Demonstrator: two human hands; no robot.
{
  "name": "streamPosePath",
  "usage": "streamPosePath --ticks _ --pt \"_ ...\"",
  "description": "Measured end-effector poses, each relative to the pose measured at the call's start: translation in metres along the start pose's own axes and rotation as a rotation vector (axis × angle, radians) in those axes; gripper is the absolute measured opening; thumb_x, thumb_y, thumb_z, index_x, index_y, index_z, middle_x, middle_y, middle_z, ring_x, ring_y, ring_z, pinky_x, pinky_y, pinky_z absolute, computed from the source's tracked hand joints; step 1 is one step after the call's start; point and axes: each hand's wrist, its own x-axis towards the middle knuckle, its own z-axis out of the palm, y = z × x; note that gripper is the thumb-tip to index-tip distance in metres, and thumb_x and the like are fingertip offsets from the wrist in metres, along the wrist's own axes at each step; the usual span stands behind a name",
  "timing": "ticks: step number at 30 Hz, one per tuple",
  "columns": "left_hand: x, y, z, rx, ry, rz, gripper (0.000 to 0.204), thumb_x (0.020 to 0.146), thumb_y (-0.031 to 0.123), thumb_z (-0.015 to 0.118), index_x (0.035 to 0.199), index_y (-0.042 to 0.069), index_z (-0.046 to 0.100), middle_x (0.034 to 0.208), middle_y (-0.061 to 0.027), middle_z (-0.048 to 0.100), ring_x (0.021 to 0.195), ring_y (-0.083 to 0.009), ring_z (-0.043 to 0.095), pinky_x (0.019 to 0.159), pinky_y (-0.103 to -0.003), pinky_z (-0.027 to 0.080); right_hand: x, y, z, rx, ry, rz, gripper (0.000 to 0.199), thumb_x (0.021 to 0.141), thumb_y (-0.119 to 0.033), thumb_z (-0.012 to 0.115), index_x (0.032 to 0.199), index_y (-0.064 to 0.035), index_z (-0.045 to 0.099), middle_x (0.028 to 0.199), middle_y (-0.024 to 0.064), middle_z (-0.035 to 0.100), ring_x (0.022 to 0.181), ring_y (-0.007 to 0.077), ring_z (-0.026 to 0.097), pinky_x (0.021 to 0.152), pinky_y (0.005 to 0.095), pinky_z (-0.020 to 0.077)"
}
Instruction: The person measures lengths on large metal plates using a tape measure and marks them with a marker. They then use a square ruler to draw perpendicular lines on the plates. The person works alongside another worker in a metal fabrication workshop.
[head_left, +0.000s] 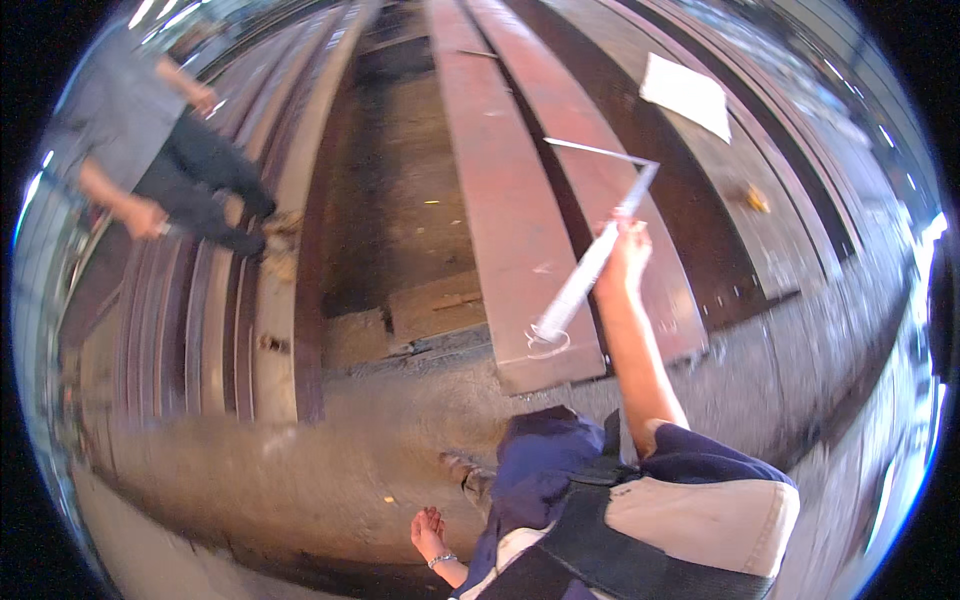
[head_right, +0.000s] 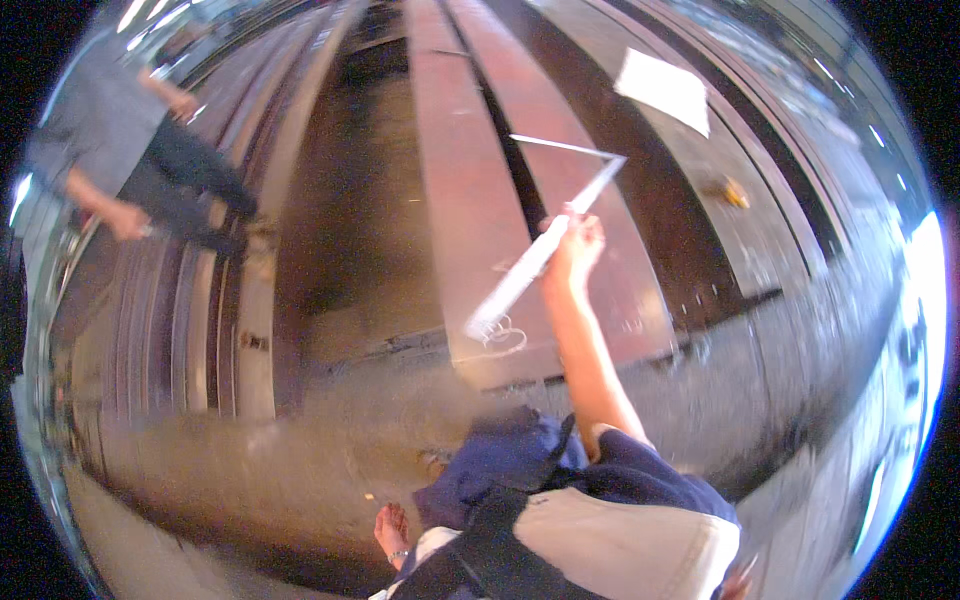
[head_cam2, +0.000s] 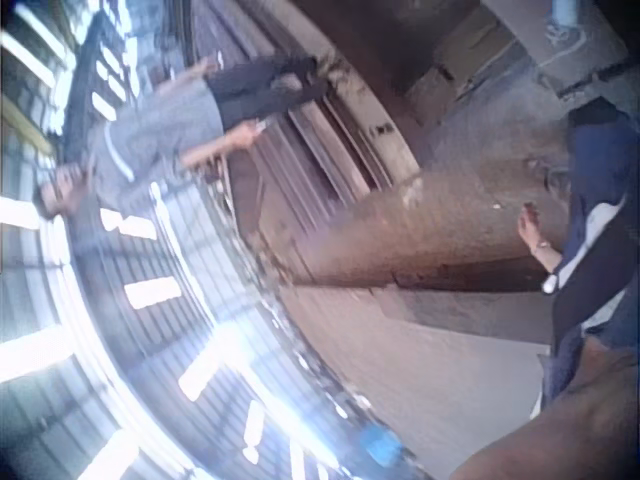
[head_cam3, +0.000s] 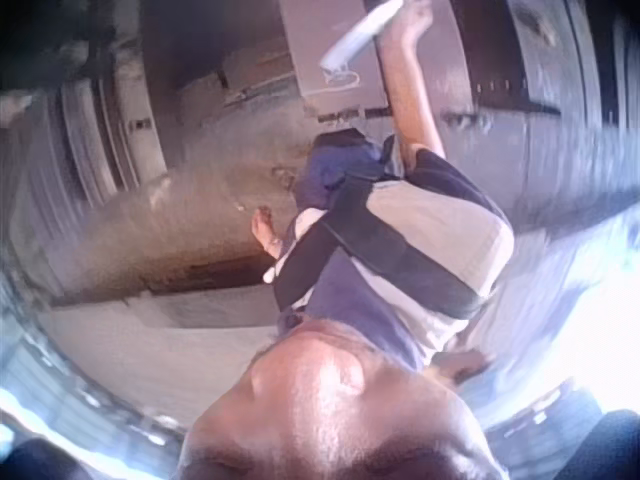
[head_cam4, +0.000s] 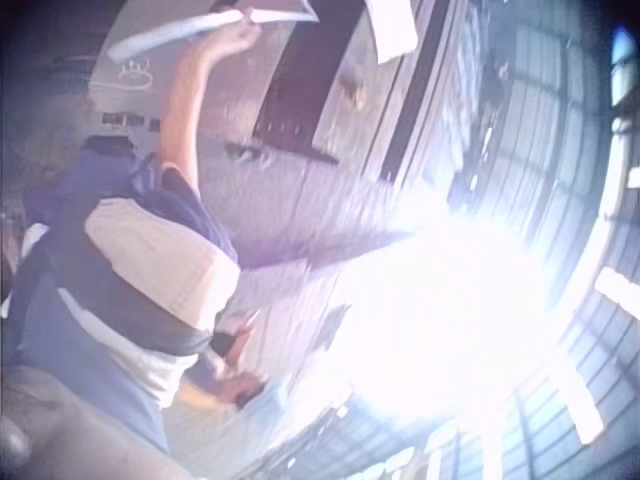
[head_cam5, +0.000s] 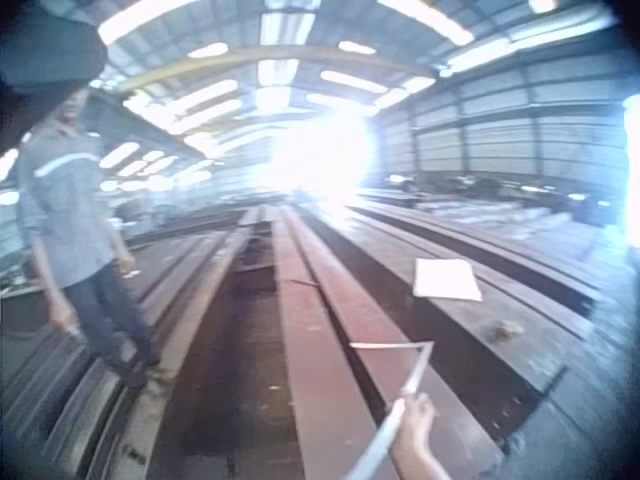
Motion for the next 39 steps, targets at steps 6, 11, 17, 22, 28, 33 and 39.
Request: streamPosePath --ticks 6,11,17,22,28,33,39 --pt "0.095 0.144 -0.025 0.343 -0.327 0.139 0.025 0.093 0.025 0.062 0.109 0.006 0.06 0.098 -0.0091 0.069 0.085 -0.0178 0.066 0.066 -0.028 0.051 -0.066 0.077 -0.01 -0.05 0.252 0.146 0.017 0.092 -0.026 0.057 0.09 -0.01 0.053 0.071 0.0041 0.063 0.049 0.0098 0.047 0.039 0.026 0.0351" --pt "0.181 0.289 0.011 0.659 -0.578 0.317 0.022 0.094 0.026 0.062 0.105 0.007 0.062 0.095 -0.0065 0.069 0.081 -0.0143 0.065 0.068 -0.027 0.051 -0.132 0.073 0.001 0.005 0.284 0.283 0.008 0.095 -0.017 0.048 0.099 -0.0097 0.051 0.081 0.008 0.07 0.045 0.0024 0.036 0.037 0.0181 0.0242" --pt "0.186 0.393 0.171 0.744 -0.815 0.494 0.031 0.094 0.03 0.061 0.113 0.006 0.061 0.104 -0.006 0.067 0.093 -0.013 0.063 0.079 -0.025 0.048 -0.162 0.068 0.016 -0.064 0.266 0.223 0.014 0.095 -0.015 0.046 0.106 -0.009 0.052 0.082 0.0053 0.069 0.045 0.0013 0.031 0.037 0.017 0.0236" --pt "0.183 0.399 0.284 0.799 -1.069 0.499 0.031 0.094 0.03 0.061 0.113 0.005 0.061 0.105 -0.0072 0.068 0.093 -0.0134 0.063 0.08 -0.025 0.049 -0.177 0.077 0.046 0.019 0.243 0.234 0.019 0.095 -0.014 0.047 0.114 -0.0089 0.051 0.081 0.0051 0.066 0.043 0.0 0.032 0.036 0.0151 0.0236" --pt "0.169 0.392 0.356 0.923 -1.163 0.451 0.021 0.096 0.023 0.059 0.106 0.005 0.064 0.1 -0.0052 0.07 0.087 -0.0091 0.064 0.074 -0.022 0.049 -0.172 0.109 0.064 0.199 0.22 0.253 0.019 0.096 -0.012 0.047 0.114 -0.0056 0.048 0.088 0.012 0.067 0.045 0.0007 0.033 0.036 0.0154 0.0246" --pt "0.179 0.399 0.393 0.996 -1.248 0.461 0.02 0.096 0.023 0.059 0.103 0.005 0.065 0.097 -0.0044 0.07 0.085 -0.0086 0.064 0.073 -0.022 0.049 -0.184 0.115 0.074 0.154 0.336 0.326 0.021 0.096 -0.011 0.047 0.117 -0.0054 0.048 0.095 0.01 0.067 0.046 0.0003 0.033 0.036 0.015 0.0258" --pt "0.19 0.412 0.444 0.969 -1.335 0.417 0.019 0.095 0.023 0.06 0.102 0.005 0.064 0.097 -0.0048 0.07 0.084 -0.0092 0.065 0.072 -0.022 0.05 -0.197 0.124 0.077 0.215 0.245 0.32 0.038 0.1 -0.016 0.046 0.137 -0.0148 0.04 0.09 0.0079 0.066 0.046 -0.0002 0.032 0.037 0.014 0.0238"
